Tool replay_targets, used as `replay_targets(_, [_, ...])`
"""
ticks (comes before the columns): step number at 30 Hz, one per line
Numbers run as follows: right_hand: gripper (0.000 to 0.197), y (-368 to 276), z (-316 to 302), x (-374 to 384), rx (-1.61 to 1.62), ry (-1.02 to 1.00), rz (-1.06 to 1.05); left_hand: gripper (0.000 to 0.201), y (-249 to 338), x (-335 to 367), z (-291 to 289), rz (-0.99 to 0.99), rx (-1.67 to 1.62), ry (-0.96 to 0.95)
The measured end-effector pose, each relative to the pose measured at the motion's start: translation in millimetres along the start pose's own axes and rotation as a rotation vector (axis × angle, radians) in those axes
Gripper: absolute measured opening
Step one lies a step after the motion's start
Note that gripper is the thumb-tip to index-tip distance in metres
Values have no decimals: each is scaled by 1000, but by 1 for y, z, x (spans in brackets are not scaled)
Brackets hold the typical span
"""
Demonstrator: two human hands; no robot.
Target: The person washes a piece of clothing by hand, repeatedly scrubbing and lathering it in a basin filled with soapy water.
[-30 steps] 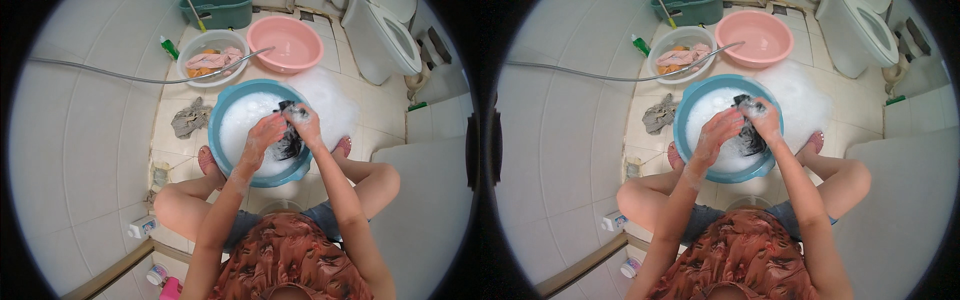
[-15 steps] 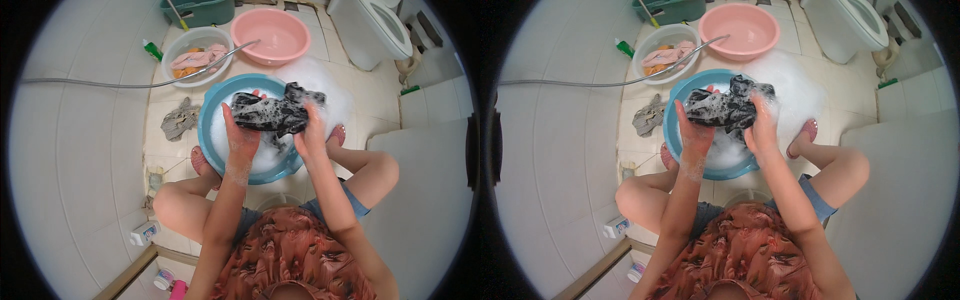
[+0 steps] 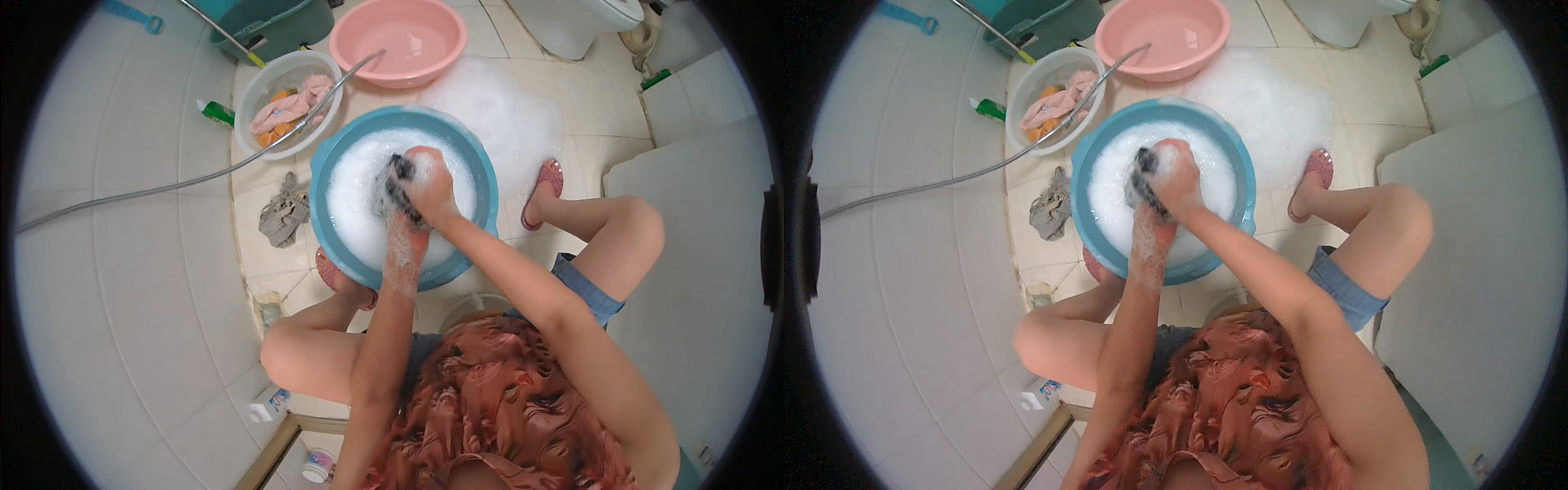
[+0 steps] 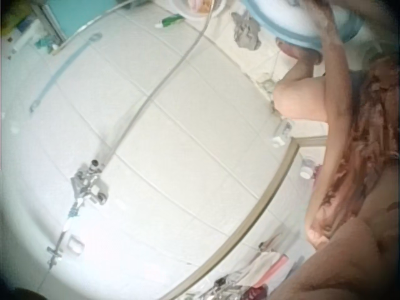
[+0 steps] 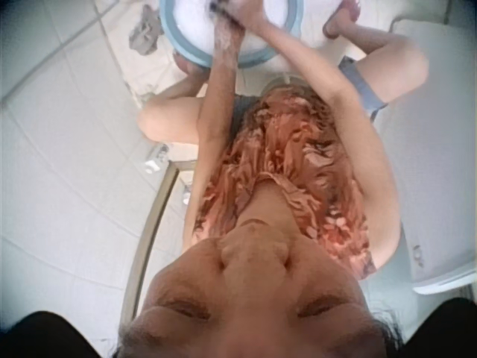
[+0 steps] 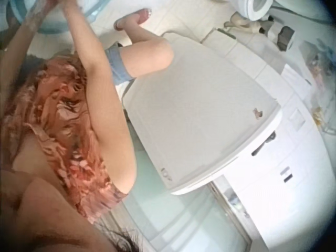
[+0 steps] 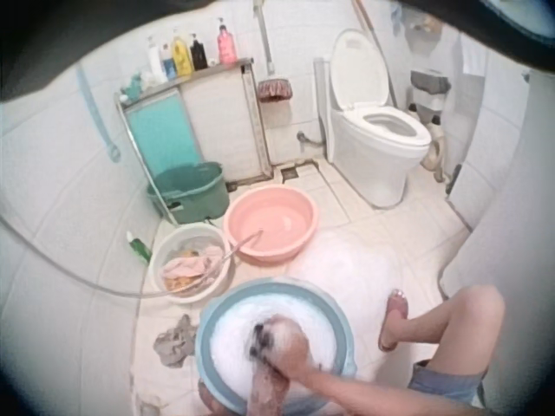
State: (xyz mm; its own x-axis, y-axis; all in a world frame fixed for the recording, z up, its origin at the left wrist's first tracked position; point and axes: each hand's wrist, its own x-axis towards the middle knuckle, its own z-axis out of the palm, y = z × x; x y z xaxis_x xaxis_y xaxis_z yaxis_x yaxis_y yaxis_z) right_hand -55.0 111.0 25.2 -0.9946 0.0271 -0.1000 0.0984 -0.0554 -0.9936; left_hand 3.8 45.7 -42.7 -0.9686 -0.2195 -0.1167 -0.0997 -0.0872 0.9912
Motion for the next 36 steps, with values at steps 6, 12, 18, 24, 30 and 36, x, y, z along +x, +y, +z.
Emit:
replay_targets(6, [16, 13, -5, -59, -377, -220, -683, 42, 9, 5, -30, -517, -1589, -351])
replay_targets(12, [25, 14, -7, -4, -346, -51, -118, 29, 25, 2, 8, -402, -785, 106])
replay_targets(18, [31, 19, -1, -63, -424, -221, -666, 31, 22, -5, -26, -254, -925, -238])
replay_targets(24, [22, 37, -11, -14, -463, 42, -287, 41, 64, -18, 12, -212, -442, -78])
replay_targets(30, [23, 37, 5, -50, -439, -72, -666, 38, 46, -17, -5, -383, -835, 116])
replay_targets(36, [23, 14, -8, 29, -205, 178, -23, 48, 52, 0, 7, -398, -821, 54])
